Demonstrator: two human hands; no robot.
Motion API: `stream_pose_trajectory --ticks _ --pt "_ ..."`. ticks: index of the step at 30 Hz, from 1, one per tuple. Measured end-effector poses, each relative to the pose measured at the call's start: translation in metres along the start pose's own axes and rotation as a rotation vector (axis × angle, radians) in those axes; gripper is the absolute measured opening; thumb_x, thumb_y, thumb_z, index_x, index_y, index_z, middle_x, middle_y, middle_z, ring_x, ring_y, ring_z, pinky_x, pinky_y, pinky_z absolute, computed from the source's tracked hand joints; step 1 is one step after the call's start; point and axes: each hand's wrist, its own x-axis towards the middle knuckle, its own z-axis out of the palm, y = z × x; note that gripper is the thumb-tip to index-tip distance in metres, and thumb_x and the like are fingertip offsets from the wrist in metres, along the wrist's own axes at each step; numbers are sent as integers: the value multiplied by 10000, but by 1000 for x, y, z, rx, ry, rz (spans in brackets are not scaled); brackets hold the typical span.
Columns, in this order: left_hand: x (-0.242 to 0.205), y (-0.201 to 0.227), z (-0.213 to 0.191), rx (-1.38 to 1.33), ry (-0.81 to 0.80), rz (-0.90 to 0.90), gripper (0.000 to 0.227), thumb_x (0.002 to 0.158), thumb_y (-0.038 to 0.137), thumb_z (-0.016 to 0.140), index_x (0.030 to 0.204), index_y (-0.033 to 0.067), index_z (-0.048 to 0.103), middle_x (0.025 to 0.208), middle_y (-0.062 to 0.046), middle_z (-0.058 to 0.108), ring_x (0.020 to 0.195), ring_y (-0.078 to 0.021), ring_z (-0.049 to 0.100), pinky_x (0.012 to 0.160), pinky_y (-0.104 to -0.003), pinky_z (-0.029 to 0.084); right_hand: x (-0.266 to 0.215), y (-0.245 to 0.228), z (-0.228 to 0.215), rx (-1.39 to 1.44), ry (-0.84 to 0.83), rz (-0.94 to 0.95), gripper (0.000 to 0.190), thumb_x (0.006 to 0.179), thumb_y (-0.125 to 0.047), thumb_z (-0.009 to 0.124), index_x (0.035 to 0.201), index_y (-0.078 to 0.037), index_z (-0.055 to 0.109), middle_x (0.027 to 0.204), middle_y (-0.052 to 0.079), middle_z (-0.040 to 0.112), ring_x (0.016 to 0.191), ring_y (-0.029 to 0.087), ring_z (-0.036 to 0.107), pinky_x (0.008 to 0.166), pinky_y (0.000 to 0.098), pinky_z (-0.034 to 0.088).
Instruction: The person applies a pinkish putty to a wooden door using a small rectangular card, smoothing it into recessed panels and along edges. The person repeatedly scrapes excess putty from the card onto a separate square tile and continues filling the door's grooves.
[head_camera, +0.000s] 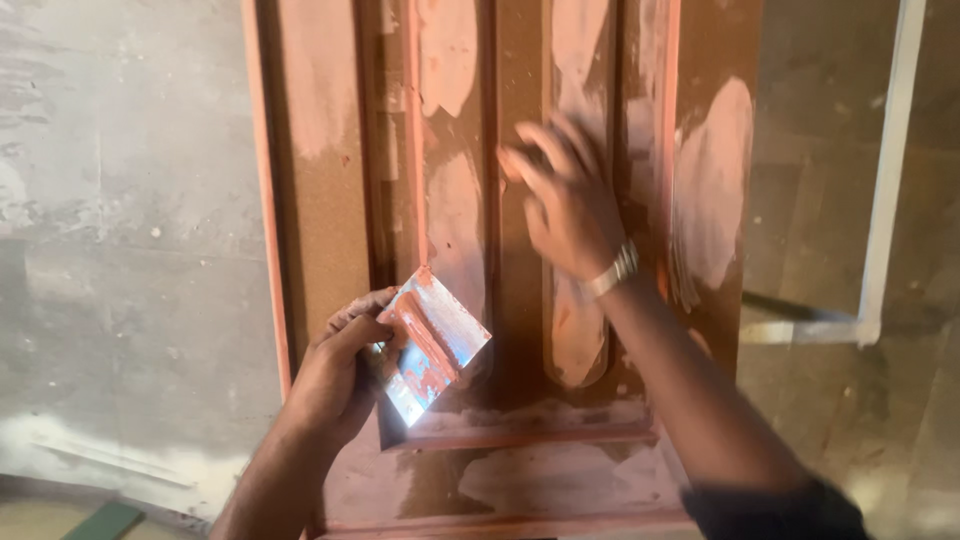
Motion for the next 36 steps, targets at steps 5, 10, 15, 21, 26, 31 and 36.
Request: stream_pose_trajectory --ticks 5,10,15,21,26,31,36 --pt "1 5 -7 42 -48 -12 355 895 -15 505 1217 -62 649 942 -67 688 795 -120 612 708 -250 505 1 -5 24 -110 16 5 422 920 121 552 1172 -146 760 1429 44 602 1483 335 443 1260 460 378" --pt "3 19 -12 111 -44 -99 370 893 18 488 1214 -50 661 944 -70 696 777 -117 619 690 -270 527 -103 -99 -8 -20 -67 141 492 852 66 503 1284 -59 703 1473 119 553 1479 383 416 1205 491 370" --pt "6 27 -15 214 -31 -111 347 902 9 501 1212 -44 649 975 -78 702 806 -121 634 710 -242 521 -139 -136 -20 -113 -93 275 415 869 -29 566 1243 -150 700 1440 112 545 1419 361 423 1193 535 321" --pt "3 40 -30 309 -220 -155 330 998 68 551 1262 -67 696 893 -73 670 717 -114 585 560 -247 447 -98 -95 -4 -8 -1 267 532 800 32 599 1291 -150 689 1475 89 544 1480 365 391 1223 464 345" --pt "2 49 -37 411 -128 -183 320 945 81 515 1192 -57 664 929 -83 710 741 -125 637 579 -245 484 -128 -131 8 -94 -13 404 577 847 55 574 1366 -173 678 1523 61 515 1529 350 372 1228 446 348" --pt "-3 52 -38 409 -152 -215 295 964 88 508 1184 -62 634 943 -86 705 753 -130 648 569 -250 492 -157 -223 13 -198 59 653 630 758 -134 683 1377 -45 603 1503 194 426 1459 466 316 1204 642 228" --pt "-5 54 -28 422 -352 -212 363 989 88 521 1259 -87 691 873 -93 688 624 -110 578 462 -233 432 -152 -243 11 -94 270 732 594 776 -77 654 1368 -94 620 1550 187 432 1494 467 316 1240 620 236"
